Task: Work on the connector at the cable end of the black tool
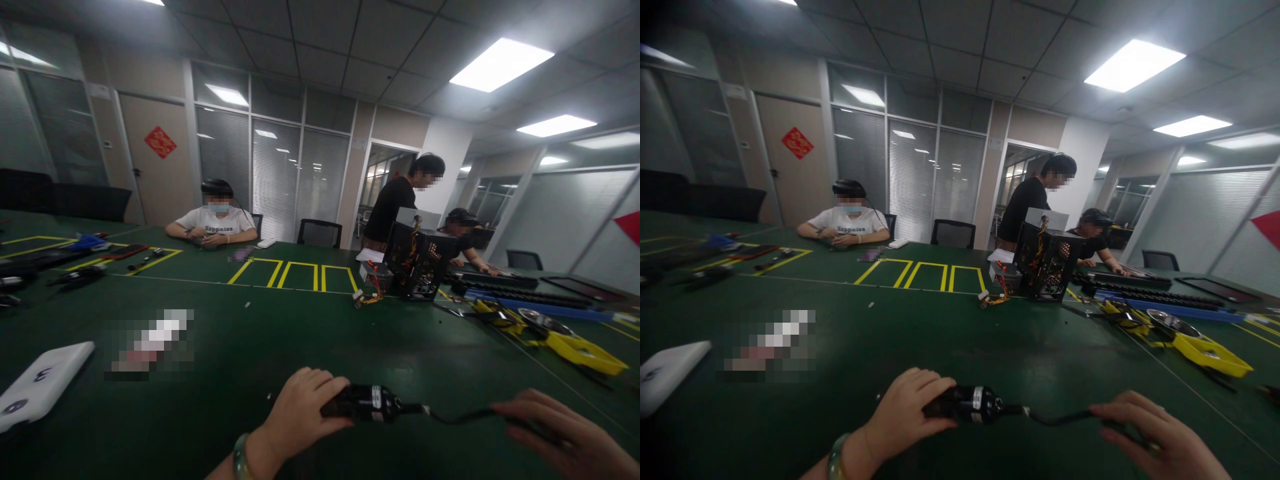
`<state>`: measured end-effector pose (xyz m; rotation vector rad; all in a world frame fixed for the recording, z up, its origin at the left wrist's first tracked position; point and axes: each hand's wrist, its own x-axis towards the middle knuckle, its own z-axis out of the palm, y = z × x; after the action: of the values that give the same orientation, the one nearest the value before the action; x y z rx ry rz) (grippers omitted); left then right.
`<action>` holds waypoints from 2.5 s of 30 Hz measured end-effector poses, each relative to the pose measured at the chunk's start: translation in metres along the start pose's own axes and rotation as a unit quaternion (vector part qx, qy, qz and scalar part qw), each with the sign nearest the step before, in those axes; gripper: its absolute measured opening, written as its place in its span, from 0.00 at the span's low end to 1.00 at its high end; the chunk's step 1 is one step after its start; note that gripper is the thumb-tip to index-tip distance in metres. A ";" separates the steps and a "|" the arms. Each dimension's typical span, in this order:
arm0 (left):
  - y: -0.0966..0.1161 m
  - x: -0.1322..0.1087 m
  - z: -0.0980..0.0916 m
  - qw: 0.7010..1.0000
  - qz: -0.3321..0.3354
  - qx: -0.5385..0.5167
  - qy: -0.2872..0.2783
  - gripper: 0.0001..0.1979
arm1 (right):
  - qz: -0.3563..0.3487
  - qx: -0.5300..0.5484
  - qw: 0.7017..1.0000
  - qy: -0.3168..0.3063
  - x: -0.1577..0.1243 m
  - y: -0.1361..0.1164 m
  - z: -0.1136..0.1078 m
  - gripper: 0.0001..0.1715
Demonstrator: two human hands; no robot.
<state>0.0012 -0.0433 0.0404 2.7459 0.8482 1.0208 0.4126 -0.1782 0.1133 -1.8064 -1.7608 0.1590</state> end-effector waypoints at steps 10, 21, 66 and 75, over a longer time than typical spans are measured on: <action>-0.041 0.002 -0.018 0.987 -0.110 0.074 -0.088 0.19 | 0.062 0.071 0.991 -0.094 0.065 -0.017 0.086 0.21; -0.078 -0.006 -0.021 0.968 -0.187 0.105 -0.134 0.18 | 0.034 -0.020 0.991 -0.126 0.101 -0.046 0.173 0.14; -0.100 -0.013 -0.010 0.968 -0.210 0.071 -0.115 0.19 | -0.002 0.331 0.904 -0.272 0.111 -0.085 0.246 0.12; -0.080 -0.007 -0.003 0.978 -0.174 0.072 -0.095 0.22 | 0.016 0.366 0.887 -0.282 0.113 -0.079 0.245 0.13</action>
<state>-0.0422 0.0199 0.0171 2.6141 1.3504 0.6443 0.2378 0.0048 -0.0102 -1.2751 -1.6777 1.2912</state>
